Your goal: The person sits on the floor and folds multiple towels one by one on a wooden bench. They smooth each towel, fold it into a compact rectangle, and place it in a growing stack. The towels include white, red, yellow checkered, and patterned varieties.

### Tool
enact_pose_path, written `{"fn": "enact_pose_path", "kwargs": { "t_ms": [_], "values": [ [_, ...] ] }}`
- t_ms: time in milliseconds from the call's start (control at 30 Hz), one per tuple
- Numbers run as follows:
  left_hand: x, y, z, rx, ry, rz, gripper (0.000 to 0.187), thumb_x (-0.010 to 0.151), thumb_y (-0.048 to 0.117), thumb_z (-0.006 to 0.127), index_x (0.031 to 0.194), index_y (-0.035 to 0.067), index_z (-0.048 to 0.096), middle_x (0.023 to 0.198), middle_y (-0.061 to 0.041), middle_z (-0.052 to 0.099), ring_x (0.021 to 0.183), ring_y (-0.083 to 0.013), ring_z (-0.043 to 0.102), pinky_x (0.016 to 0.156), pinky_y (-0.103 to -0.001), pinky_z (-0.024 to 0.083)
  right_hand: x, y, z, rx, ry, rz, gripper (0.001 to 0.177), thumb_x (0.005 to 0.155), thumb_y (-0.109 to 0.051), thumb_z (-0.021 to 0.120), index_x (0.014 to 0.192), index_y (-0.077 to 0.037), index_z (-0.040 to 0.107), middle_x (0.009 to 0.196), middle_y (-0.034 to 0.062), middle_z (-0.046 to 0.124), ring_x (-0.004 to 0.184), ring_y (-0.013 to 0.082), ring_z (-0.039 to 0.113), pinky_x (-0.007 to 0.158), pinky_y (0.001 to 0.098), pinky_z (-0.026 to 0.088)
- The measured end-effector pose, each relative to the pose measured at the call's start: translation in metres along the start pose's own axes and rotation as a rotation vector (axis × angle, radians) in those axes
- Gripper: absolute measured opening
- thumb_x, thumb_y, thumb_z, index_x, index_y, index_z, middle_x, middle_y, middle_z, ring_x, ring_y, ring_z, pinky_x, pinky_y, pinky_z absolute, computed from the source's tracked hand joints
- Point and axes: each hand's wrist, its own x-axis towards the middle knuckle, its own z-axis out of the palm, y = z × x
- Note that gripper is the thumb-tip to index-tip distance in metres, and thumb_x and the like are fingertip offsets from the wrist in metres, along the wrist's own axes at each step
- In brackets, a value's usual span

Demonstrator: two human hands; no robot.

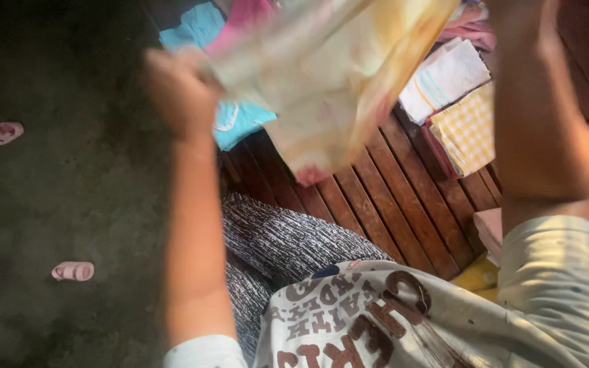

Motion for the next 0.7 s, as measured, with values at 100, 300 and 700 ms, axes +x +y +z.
{"fn": "enact_pose_path", "kwargs": {
  "t_ms": [100, 300, 700],
  "values": [
    [0.044, -0.018, -0.075, -0.113, 0.546, 0.289, 0.069, 0.107, 0.053, 0.060, 0.134, -0.011, 0.056, 0.138, -0.025, 0.054, 0.129, -0.0396, 0.049, 0.114, -0.052, 0.035, -0.042, -0.008, -0.053, -0.020, 0.031, 0.010, 0.014, 0.093, 0.010, 0.063, 0.106, 0.006, 0.064, 0.081, 0.0065, 0.060, 0.067, 0.0111, 0.053, 0.060, 0.0253, 0.041],
    [0.004, 0.012, -0.253, -0.426, -0.034, 0.322, 0.029, 0.098, 0.004, 0.069, 0.125, -0.006, 0.066, 0.128, -0.018, 0.072, 0.119, -0.0313, 0.070, 0.105, -0.040, 0.054, -0.082, 0.031, -0.125, -0.037, 0.031, 0.157, 0.013, 0.093, 0.005, 0.068, 0.105, 0.006, 0.068, 0.081, 0.0083, 0.065, 0.067, 0.0118, 0.057, 0.060, 0.0259, 0.045],
    [-0.131, 0.052, -0.216, -0.500, -1.202, 0.027, 0.066, 0.065, -0.016, 0.048, 0.120, 0.011, 0.074, 0.123, -0.013, 0.073, 0.117, -0.0292, 0.068, 0.099, -0.038, 0.051, -0.267, 0.060, -0.157, 0.225, -0.582, 0.816, 0.018, 0.090, -0.007, 0.073, 0.104, 0.006, 0.075, 0.086, 0.0107, 0.075, 0.076, 0.0143, 0.069, 0.068, 0.0297, 0.056]
  ]
}}
